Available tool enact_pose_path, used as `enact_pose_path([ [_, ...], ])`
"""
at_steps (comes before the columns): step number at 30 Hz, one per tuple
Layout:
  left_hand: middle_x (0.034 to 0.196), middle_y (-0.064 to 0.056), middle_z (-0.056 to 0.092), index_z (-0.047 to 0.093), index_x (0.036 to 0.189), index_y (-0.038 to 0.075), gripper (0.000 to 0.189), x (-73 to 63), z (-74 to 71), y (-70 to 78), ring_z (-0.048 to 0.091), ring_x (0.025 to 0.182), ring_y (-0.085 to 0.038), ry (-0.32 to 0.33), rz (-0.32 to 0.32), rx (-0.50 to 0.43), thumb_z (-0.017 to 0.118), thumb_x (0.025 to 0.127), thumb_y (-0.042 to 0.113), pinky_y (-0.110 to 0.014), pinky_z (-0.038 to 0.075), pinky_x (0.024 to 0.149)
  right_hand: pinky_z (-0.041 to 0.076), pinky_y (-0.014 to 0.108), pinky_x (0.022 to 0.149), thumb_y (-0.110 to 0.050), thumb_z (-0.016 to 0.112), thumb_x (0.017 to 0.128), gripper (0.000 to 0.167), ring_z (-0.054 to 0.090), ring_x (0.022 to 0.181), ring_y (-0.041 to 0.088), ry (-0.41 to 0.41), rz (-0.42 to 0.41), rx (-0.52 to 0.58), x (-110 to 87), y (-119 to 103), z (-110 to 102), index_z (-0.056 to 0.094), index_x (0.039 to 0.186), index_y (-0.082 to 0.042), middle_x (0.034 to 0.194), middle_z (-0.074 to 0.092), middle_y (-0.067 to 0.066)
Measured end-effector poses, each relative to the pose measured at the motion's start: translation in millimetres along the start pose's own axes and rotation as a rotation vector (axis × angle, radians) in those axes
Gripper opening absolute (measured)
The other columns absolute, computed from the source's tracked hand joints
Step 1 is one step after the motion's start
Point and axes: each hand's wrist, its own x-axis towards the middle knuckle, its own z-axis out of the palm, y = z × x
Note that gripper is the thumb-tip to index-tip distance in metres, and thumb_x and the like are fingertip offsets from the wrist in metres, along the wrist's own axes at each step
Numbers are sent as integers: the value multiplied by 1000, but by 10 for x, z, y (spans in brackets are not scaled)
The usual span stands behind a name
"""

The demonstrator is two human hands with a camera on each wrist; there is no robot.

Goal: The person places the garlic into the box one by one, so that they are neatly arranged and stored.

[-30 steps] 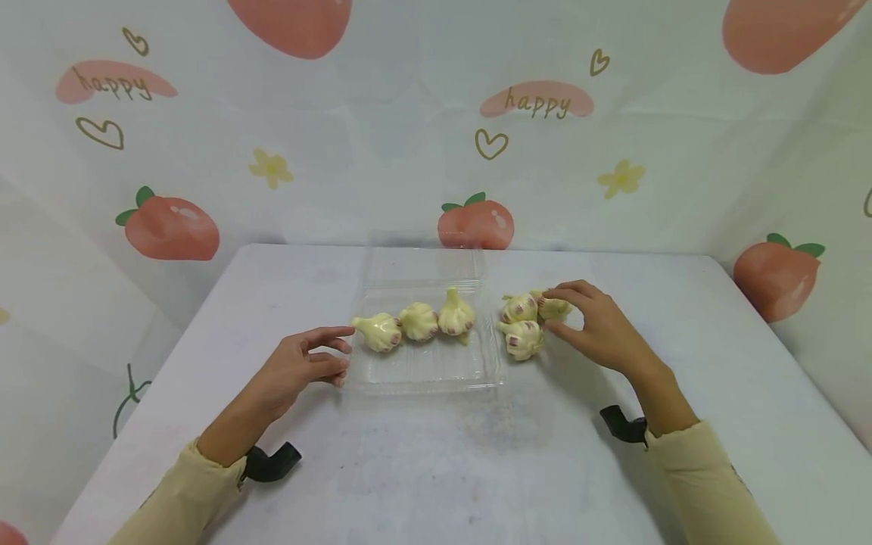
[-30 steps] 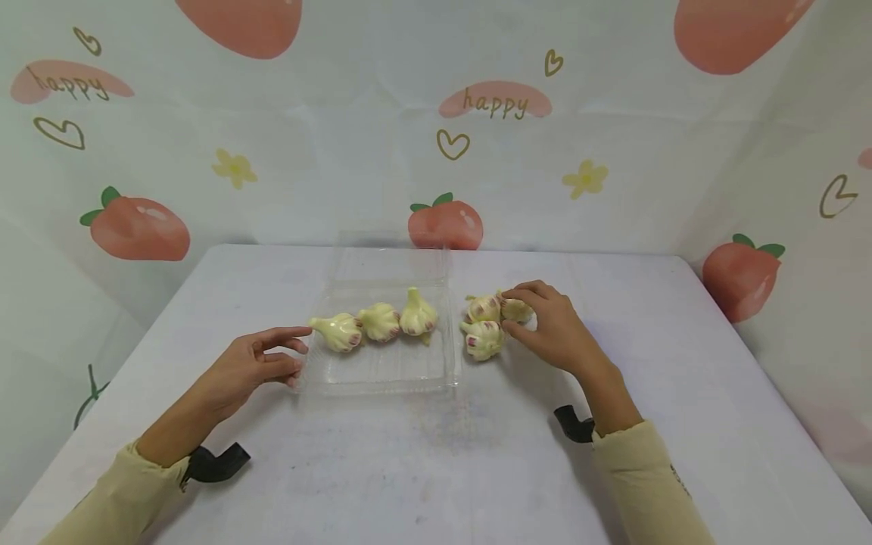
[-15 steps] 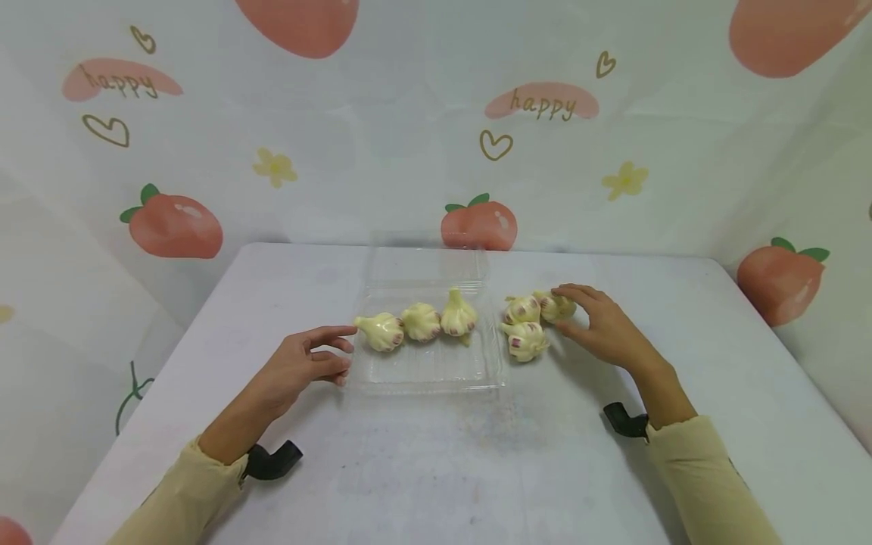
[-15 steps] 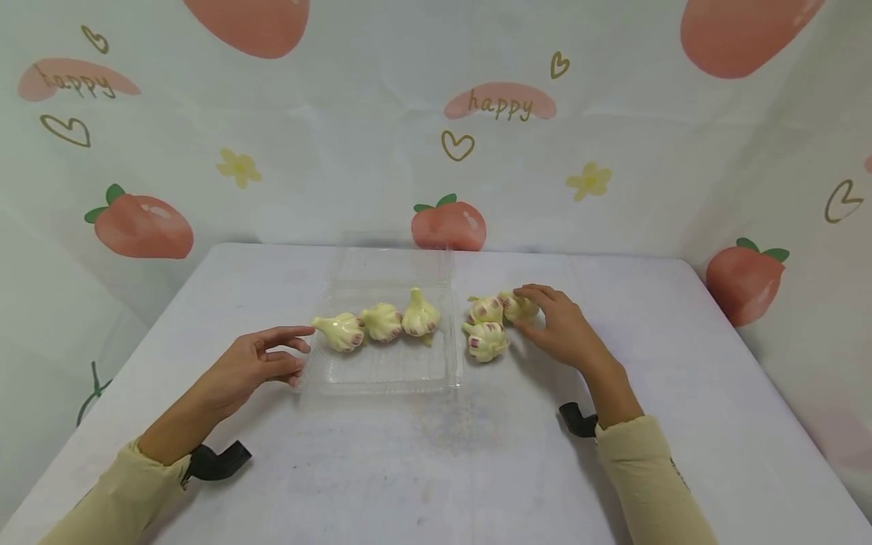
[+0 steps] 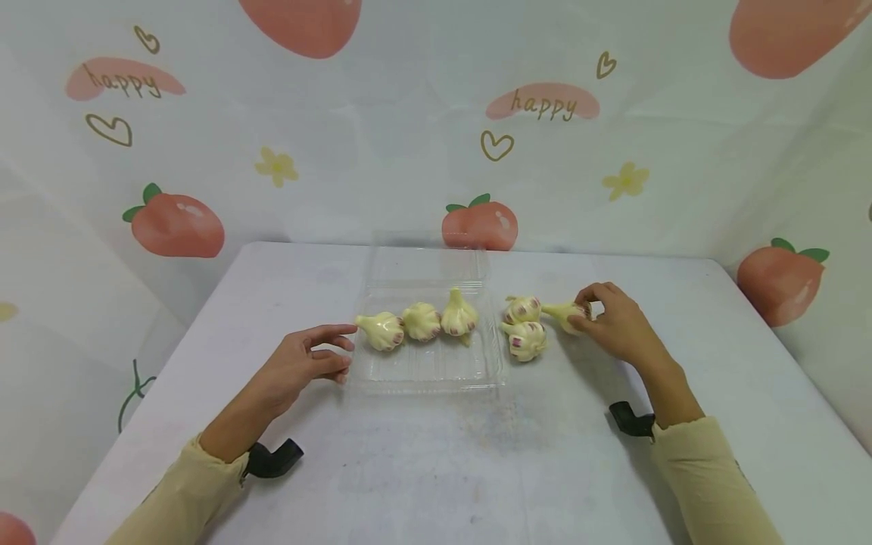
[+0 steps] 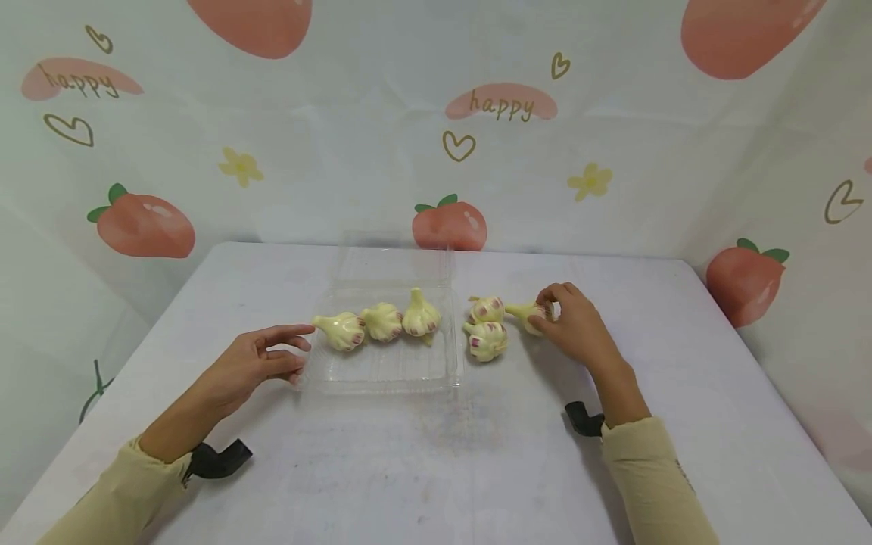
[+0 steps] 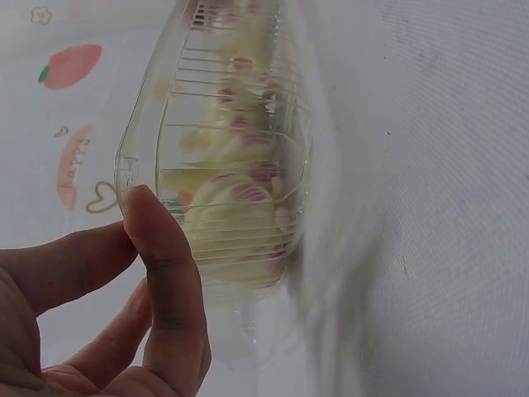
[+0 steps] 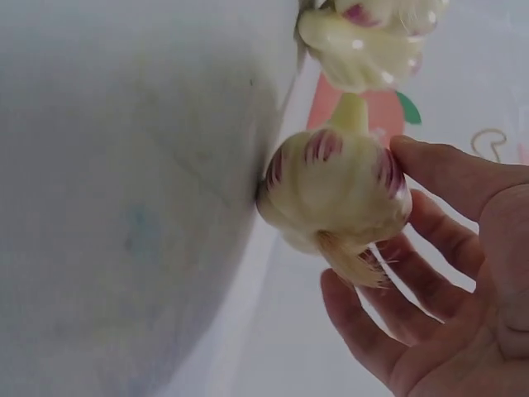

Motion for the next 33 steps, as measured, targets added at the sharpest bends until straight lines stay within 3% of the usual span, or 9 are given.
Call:
enact_pose_path([
  [8,116,-15,52,44,146,-4,60,1,0,3,63,73,-7,-1,0,0,67,91,3,-25,60,73,52,56,93,-29,66,96,46,59,112,39,-55,-8,-1,-39,128,-104,56,133,-4,125,54,19],
  [19,117,-14,52,45,146,-3,60,4,-14,-9,63,74,-7,-2,-15,9,68,91,4,-24,60,74,54,55,90,-29,72,92,50,57,117,42,-140,-19,-7,-91,208,-187,59,132,-3,132,56,24],
  [26,116,-14,52,45,146,-3,60,-4,-13,-15,63,74,-7,-3,-10,2,69,91,5,-25,60,74,52,45,86,-35,76,87,60,59,113,37,-191,-12,-9,-96,265,-196,58,136,-6,134,58,21],
  [33,117,-14,52,45,146,-2,60,0,-11,-10,63,74,-7,1,-16,7,68,91,4,-24,60,74,52,50,94,-36,82,81,68,56,118,35,-261,-25,2,-151,311,-247,56,139,-9,137,56,18],
])
